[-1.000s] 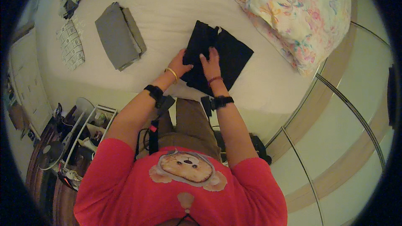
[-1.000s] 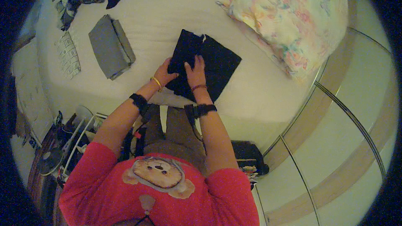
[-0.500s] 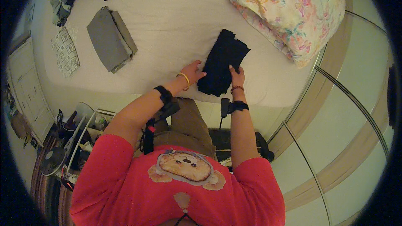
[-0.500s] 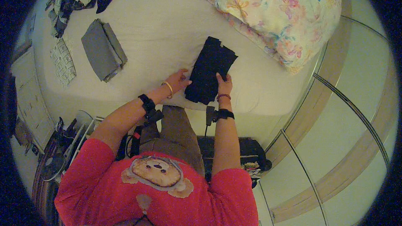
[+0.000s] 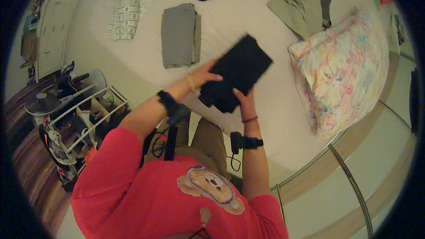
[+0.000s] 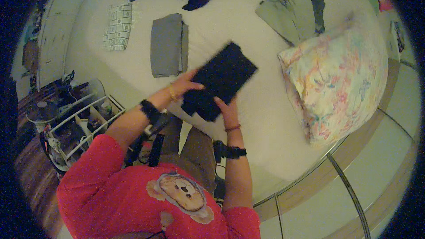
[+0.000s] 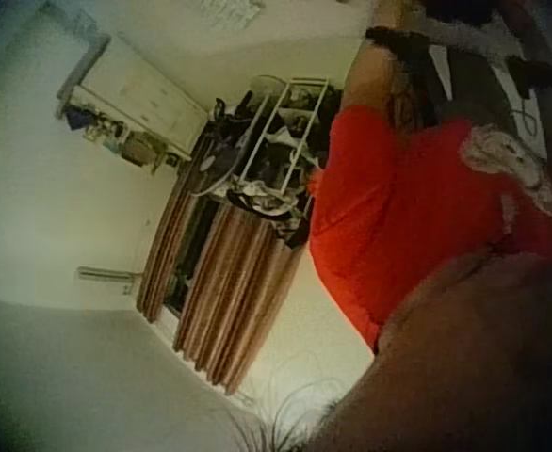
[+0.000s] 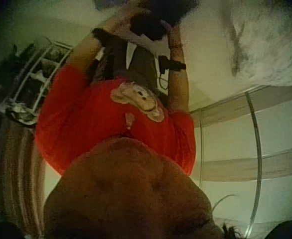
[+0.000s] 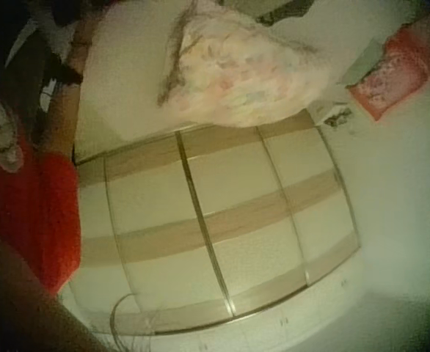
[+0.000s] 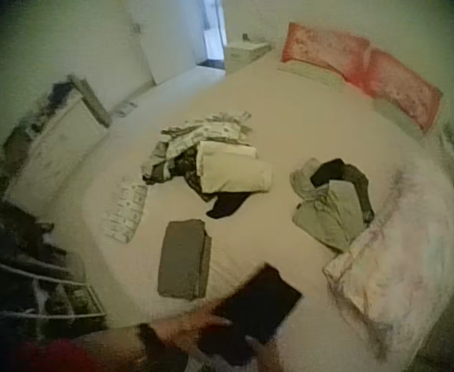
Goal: The person folds several garments on a bed, including a black shirt with red accents, a pair of jeans, and other dark and light-colored items. Each item is smoothed, folded, and stacked in sequence.
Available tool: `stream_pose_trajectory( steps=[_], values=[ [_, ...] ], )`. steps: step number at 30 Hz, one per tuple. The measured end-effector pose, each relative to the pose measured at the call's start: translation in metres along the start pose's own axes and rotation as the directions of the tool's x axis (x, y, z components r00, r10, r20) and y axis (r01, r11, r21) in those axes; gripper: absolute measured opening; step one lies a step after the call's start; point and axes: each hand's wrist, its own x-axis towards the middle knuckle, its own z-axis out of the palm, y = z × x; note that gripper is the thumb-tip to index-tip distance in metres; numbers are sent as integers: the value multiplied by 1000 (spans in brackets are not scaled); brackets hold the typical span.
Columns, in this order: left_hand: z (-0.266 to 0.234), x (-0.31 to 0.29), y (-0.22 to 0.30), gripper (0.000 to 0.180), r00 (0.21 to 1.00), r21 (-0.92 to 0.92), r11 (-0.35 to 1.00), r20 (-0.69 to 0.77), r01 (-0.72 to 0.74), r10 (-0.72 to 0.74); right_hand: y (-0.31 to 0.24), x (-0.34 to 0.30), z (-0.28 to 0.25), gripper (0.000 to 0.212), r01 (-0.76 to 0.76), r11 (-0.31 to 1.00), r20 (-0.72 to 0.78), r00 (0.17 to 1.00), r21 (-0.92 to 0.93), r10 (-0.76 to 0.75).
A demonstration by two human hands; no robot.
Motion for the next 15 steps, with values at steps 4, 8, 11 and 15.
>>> stream_pose_trajectory(
  steps=[4,8,11,15],
  values=[
    [-96,-46,50,69,919,22,970,-318,-240,235,19,89,93,84,169,976,309,929,134,-203],
    [-175,-39,29,70,854,-68,979,-504,-192,133,54,144,158,78,156,981,325,939,-116,-111],
    [-191,-30,0,68,794,98,994,-600,-48,97,70,151,167,77,-42,816,167,971,-576,168],
    [-159,-30,13,62,409,774,540,-633,330,657,73,146,137,73,1,912,236,966,-409,105]
  ],
)
